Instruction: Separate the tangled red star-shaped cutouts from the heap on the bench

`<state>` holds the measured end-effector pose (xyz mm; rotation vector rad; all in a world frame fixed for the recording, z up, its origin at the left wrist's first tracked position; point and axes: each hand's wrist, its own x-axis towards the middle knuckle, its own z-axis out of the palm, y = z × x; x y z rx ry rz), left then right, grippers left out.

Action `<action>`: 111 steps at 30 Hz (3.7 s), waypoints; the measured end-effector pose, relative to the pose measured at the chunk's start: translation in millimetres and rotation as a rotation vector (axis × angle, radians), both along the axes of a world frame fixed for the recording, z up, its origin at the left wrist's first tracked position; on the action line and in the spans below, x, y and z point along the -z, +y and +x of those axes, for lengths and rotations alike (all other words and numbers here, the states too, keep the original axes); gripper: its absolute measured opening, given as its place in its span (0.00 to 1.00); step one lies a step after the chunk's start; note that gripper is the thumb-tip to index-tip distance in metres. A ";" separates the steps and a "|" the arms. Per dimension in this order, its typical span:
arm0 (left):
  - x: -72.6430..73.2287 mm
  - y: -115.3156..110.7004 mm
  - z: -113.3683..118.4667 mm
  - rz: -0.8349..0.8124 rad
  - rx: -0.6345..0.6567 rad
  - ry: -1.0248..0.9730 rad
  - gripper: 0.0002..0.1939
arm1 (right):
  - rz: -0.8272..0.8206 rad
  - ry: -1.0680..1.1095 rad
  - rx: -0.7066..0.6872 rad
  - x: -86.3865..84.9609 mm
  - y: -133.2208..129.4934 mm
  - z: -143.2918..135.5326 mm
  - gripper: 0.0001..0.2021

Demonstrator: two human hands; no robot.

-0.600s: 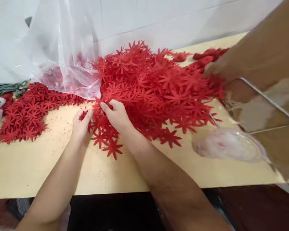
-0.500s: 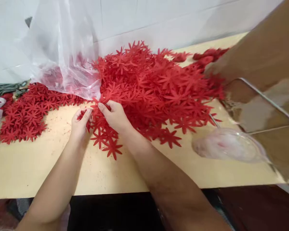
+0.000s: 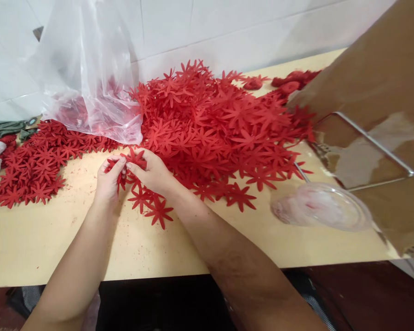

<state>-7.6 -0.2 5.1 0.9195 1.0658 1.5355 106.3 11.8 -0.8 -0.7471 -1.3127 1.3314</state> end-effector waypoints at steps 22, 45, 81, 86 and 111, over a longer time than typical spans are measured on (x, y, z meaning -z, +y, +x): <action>-2.6 -4.3 -3.7 0.059 0.084 0.099 0.12 | 0.043 -0.121 -0.045 -12.7 -3.6 4.3 0.11; -4.4 -3.8 -4.7 0.048 0.052 0.178 0.16 | 0.254 -0.265 0.277 3.1 3.8 11.9 0.24; -1.5 3.4 -11.0 -0.145 0.091 -0.166 0.10 | 0.608 -0.596 0.362 1.1 -4.5 3.7 0.14; 5.1 3.4 -8.2 -0.144 0.078 -0.096 0.14 | 0.453 -0.558 0.365 9.4 1.7 4.4 0.03; 0.8 -6.0 5.4 -0.099 0.201 -0.038 0.15 | 0.182 -0.142 0.337 -3.2 4.8 6.5 0.06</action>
